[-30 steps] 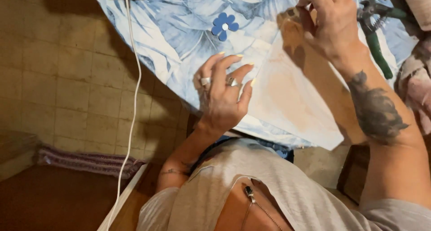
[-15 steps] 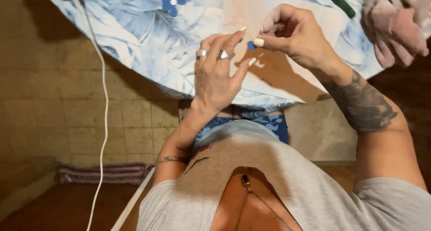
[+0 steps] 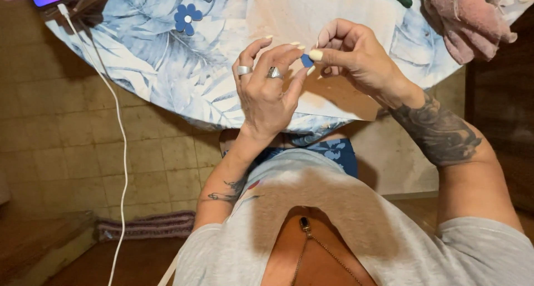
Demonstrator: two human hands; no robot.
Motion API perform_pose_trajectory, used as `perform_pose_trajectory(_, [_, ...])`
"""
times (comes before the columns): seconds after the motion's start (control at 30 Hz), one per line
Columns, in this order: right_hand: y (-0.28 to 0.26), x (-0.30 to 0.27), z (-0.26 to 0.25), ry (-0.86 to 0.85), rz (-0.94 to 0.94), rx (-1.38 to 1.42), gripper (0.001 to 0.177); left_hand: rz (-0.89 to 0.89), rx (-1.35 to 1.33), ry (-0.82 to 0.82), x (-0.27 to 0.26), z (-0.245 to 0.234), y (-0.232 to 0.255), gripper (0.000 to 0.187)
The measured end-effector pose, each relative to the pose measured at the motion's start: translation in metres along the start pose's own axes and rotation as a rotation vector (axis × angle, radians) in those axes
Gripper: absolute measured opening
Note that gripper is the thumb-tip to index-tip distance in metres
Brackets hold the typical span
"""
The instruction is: Sanding the edges of small blue mosaic tiles using a sheet of sandpaper on a table.
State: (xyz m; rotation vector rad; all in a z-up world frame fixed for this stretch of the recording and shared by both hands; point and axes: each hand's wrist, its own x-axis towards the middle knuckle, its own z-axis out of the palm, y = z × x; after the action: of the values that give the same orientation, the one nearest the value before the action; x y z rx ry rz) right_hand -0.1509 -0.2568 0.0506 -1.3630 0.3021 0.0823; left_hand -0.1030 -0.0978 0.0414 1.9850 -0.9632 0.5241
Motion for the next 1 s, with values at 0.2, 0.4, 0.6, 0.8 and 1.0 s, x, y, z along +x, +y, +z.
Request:
perform_pose_trajectory(0.2, [0.004,-0.005,0.000,-0.078,-0.382,-0.714,0.036,-0.029,-0.084,-0.014,-0.001,0.001,0.001,0.016])
perform_pose_trajectory(0.4, [-0.001,-0.005,0.012,-0.182,-0.589,-0.777,0.040,-0.057,-0.122,-0.004,-0.005,-0.002,-0.001,0.015])
perform_pose_trajectory(0.6, [0.021,-0.012,-0.017,-0.122,-0.668,-1.124,0.032,-0.036,-0.023,-0.339,-0.026,-0.001,-0.008,0.042])
perform_pose_trajectory(0.8, [0.040,-0.047,-0.047,0.006,-0.511,-1.904,0.016,0.045,0.077,-0.523,-0.037,-0.004,-0.012,0.044])
perform_pose_trajectory(1.0, [0.057,0.000,-0.030,-0.007,-0.577,-1.915,0.012,0.035,0.118,-0.665,-0.045,0.001,-0.025,0.054])
